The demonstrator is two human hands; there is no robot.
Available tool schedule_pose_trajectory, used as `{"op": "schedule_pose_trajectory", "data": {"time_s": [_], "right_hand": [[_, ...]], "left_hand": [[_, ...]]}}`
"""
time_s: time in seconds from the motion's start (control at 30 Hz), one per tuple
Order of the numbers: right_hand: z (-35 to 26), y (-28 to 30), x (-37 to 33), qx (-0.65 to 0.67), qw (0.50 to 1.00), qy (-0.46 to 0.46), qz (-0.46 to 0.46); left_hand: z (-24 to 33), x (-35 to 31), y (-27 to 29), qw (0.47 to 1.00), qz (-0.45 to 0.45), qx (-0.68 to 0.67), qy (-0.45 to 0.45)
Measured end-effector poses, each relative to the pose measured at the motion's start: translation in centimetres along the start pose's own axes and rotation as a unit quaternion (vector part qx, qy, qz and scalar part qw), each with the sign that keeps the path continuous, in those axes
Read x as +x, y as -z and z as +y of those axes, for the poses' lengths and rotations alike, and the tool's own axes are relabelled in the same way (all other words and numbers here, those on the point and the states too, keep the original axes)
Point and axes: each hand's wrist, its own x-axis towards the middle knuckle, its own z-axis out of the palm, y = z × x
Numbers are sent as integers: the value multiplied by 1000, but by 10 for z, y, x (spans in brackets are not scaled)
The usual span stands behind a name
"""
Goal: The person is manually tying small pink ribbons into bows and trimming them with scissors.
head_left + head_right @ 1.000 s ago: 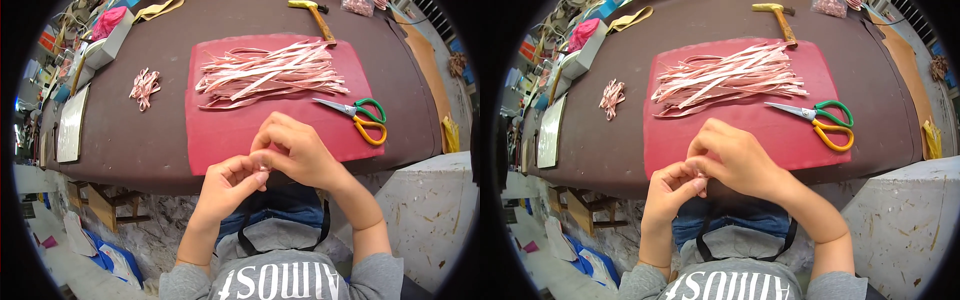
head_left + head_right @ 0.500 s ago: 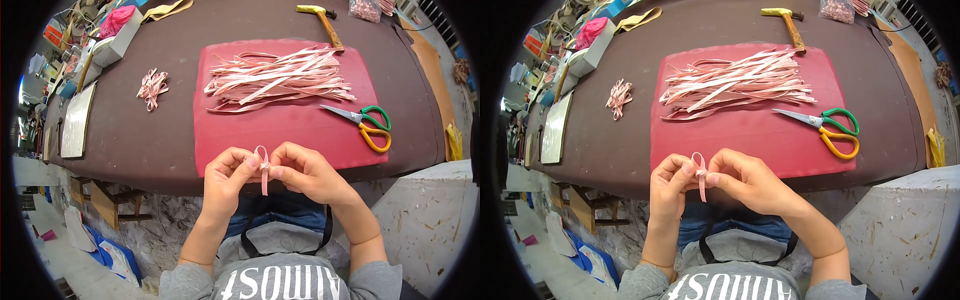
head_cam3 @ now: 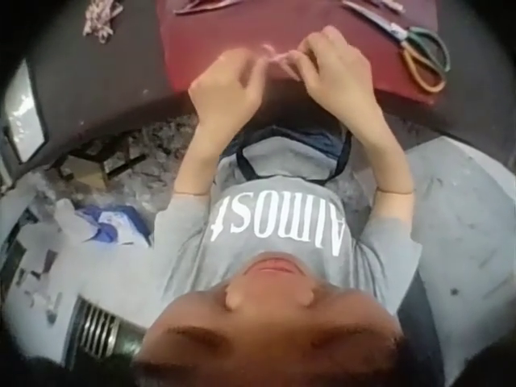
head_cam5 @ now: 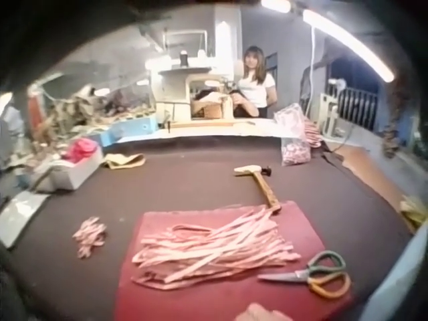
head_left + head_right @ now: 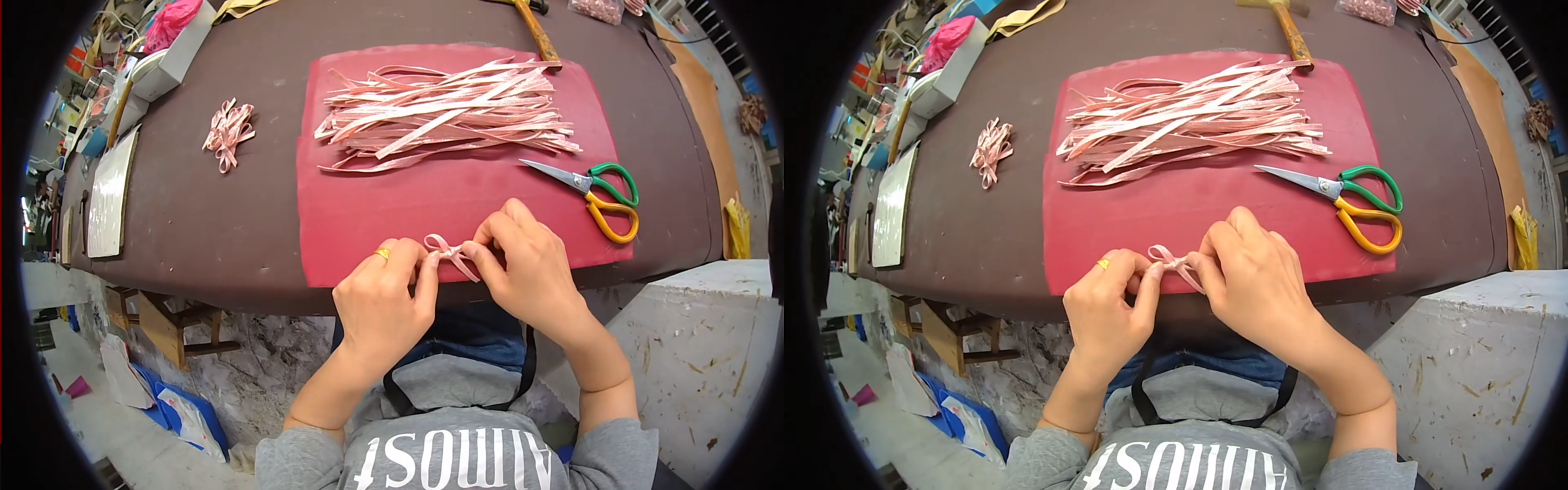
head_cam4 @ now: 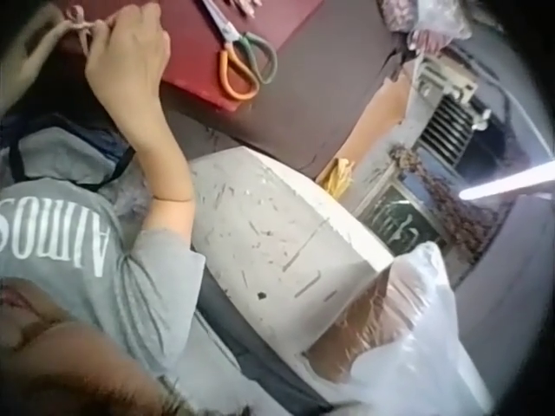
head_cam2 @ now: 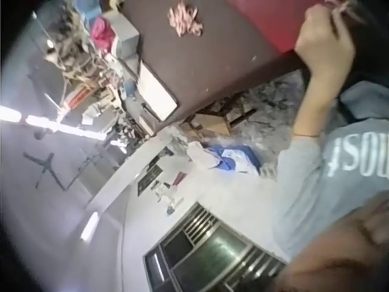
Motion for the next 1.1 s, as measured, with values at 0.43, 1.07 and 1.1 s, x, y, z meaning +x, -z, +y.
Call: {"op": "schedule_pose_trajectory", "data": {"time_s": [0.43, 1.07, 1.1], "right_hand": [[14, -8, 21, 50, 986, 160, -13], [4, 5, 12, -26, 998, -1, -54], [4, 3, 11, -21, 999, 0, -33]], "left_hand": [[0, 10, 8, 996, -52, 57, -44], [-9, -14, -27, 977, 95, 56, -182], [-8, -11, -29, 979, 96, 52, -171]]}}
